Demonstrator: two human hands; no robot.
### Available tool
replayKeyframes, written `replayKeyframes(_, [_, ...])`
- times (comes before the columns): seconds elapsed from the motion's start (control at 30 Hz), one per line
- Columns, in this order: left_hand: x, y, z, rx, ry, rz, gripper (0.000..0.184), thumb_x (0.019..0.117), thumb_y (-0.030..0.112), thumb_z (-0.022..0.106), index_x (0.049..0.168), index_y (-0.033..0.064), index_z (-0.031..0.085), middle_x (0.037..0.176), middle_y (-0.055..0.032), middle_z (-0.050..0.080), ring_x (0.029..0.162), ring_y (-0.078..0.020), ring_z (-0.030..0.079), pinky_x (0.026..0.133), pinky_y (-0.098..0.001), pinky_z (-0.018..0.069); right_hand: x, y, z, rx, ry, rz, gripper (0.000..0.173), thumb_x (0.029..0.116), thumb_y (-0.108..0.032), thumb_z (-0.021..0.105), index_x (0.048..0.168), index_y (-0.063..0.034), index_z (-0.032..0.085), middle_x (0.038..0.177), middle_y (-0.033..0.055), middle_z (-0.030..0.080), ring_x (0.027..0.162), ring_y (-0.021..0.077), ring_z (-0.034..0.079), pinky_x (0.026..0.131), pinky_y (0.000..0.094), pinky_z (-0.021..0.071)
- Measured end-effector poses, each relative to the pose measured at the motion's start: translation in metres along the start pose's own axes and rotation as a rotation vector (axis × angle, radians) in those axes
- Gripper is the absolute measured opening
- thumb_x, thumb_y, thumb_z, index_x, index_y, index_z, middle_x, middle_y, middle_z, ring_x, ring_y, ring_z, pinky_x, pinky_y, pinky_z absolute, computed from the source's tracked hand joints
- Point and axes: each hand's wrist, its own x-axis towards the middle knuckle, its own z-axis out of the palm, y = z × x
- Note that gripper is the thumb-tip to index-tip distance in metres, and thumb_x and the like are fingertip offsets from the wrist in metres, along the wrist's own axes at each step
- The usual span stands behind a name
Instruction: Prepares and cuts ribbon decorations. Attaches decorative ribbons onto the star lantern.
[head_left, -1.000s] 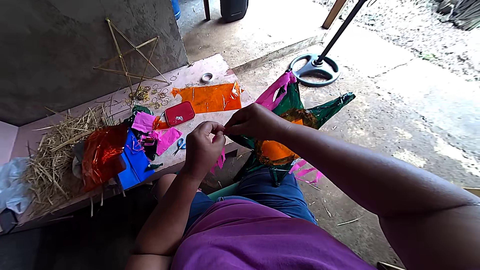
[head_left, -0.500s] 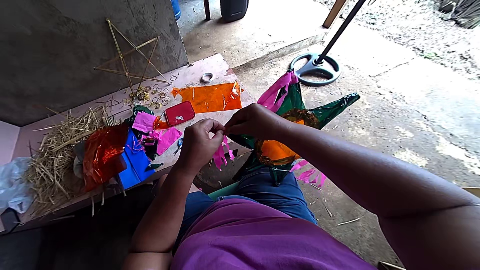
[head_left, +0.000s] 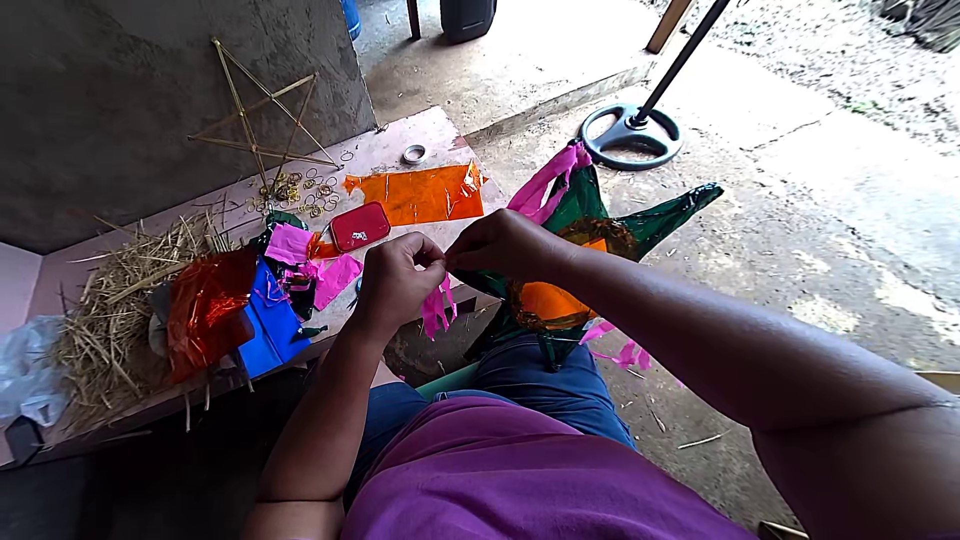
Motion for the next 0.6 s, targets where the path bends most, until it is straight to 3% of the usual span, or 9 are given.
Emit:
replayKeyframes(0.3, [0.0009, -0.0011, 0.0009, 0.032, 0.003, 0.059, 0.001, 0.0858, 0.005, 0.073, 0.086, 0.0055, 0.072, 0.083, -0.0037, 0.074, 0.08, -0.0084, 0.071, 0.076, -0.0272, 0.0581, 0.0011, 0.0038, -0.0075, -0.032, -0.063, -0.054, 0.014, 0.0993, -0.019, 0.069, 0.099, -0.0107, 0.08, 0.087, -0.0004, 0.074, 0.076, 0.0037, 0.066, 0.073, 0.0288, 0.0534])
replayKeyframes(0.43, [0.0009, 0.0018, 0.0009, 0.026, 0.007, 0.059, 0.001, 0.0862, 0.004, 0.073, 0.086, 0.0051, 0.073, 0.084, -0.0041, 0.074, 0.08, -0.0076, 0.07, 0.076, -0.0258, 0.0578, 0.001, 0.0033, -0.0086, -0.004, -0.065, -0.056, 0.011, 0.0949, -0.019, 0.075, 0.097, -0.0091, 0.079, 0.086, -0.0004, 0.074, 0.076, 0.003, 0.066, 0.074, 0.0263, 0.0542])
replayKeyframes(0.6, [0.0002, 0.0027, 0.0007, 0.03, 0.005, 0.046, 0.001, 0.0864, 0.004, 0.073, 0.086, 0.0048, 0.073, 0.084, -0.005, 0.074, 0.08, -0.0087, 0.07, 0.076, -0.0268, 0.0572, 0.0007, 0.0052, -0.0068, -0.001, -0.052, -0.063, 0.011, 0.0955, -0.018, 0.074, 0.098, -0.0093, 0.079, 0.087, 0.0, 0.075, 0.078, 0.0039, 0.067, 0.076, 0.0279, 0.0549])
